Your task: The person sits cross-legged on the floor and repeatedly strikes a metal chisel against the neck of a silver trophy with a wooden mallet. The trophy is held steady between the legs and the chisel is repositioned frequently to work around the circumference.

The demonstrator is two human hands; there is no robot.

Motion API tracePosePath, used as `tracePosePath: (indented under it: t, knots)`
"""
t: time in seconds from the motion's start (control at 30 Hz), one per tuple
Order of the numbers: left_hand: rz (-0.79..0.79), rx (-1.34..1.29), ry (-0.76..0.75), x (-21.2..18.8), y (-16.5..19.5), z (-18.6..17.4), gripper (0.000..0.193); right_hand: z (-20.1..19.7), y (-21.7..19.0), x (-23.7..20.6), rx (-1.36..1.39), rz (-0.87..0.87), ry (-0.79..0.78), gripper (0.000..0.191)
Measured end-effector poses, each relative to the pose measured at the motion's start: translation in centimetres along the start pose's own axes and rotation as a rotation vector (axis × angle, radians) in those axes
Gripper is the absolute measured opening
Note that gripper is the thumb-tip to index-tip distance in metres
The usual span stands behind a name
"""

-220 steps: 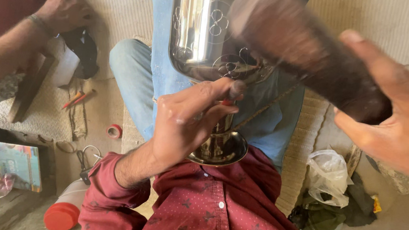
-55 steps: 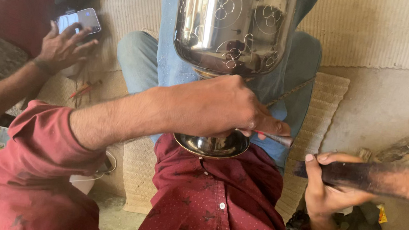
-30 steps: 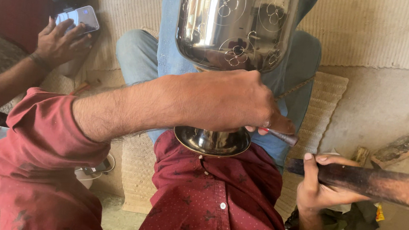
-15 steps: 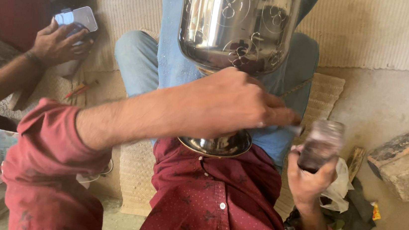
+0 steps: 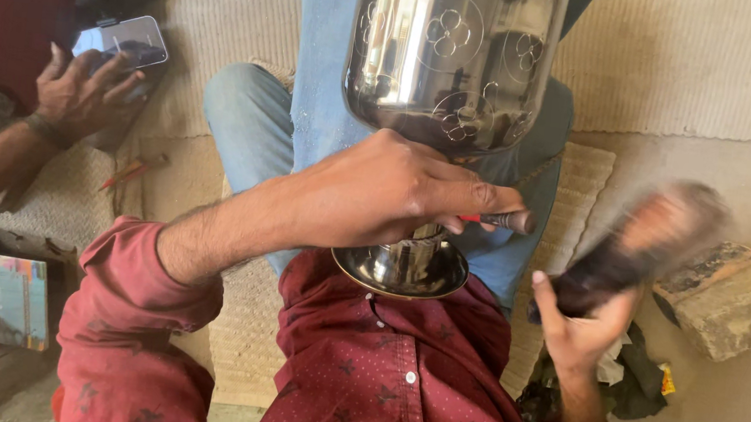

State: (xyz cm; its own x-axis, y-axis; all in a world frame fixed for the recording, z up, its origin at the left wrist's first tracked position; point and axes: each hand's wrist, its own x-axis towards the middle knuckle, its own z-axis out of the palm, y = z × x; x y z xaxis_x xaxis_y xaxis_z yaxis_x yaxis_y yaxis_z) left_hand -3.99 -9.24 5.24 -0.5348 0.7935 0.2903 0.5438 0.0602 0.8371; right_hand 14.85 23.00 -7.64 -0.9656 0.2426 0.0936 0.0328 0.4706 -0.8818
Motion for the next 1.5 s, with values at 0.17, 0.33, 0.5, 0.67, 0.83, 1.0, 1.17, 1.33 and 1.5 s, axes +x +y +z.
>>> tracePosePath:
  t: [0.17, 0.33, 0.5, 0.67, 0.83, 1.0, 1.17, 1.33, 1.5]
  knots:
    - [0.027, 0.058, -0.098, 0.3, -0.4, -0.3, 0.064, -2.4, -5.9, 2.3, -0.002, -0.076, -0.048, 0.054]
    - [0.095, 0.04, -0.081, 0.3, -0.6, -0.4, 0.06, -2.8, -9.8, 4.0, 0.26, -0.128, 0.078, 0.056]
    - [0.065, 0.058, -0.119, 0.2, -0.6, -0.4, 0.068, -4.2, -9.6, 4.5, -0.165, -0.24, 0.025, 0.037]
    - [0.038, 0.072, -0.108, -0.1, -0.7, -0.3, 0.071, -5.4, -8.0, 6.4, -0.522, -0.542, -0.154, 0.051]
    - [-0.007, 0.008, -0.012, -1.0, -0.5, 0.3, 0.07, -5.3, -7.8, 8.4, -0.339, -0.564, -0.203, 0.08]
    - [-0.09, 0.143, 0.142, -1.8, 0.0, 1.5, 0.056, -5.6, -8.7, 10.7, -0.433, -0.623, -0.315, 0.087]
    - [-0.169, 0.08, 0.251, -2.4, 0.5, 2.3, 0.055, -5.5, -10.0, 12.7, -0.383, -0.593, -0.359, 0.093]
    - [-0.175, 0.172, 0.243, -2.6, 0.5, 2.5, 0.053, -4.3, -12.1, 14.6, -0.515, -0.61, -0.458, 0.081]
    - [-0.196, 0.096, 0.386, -2.3, 1.2, 3.0, 0.051, -3.5, -15.2, 16.1, -0.3, -0.489, -0.411, 0.081]
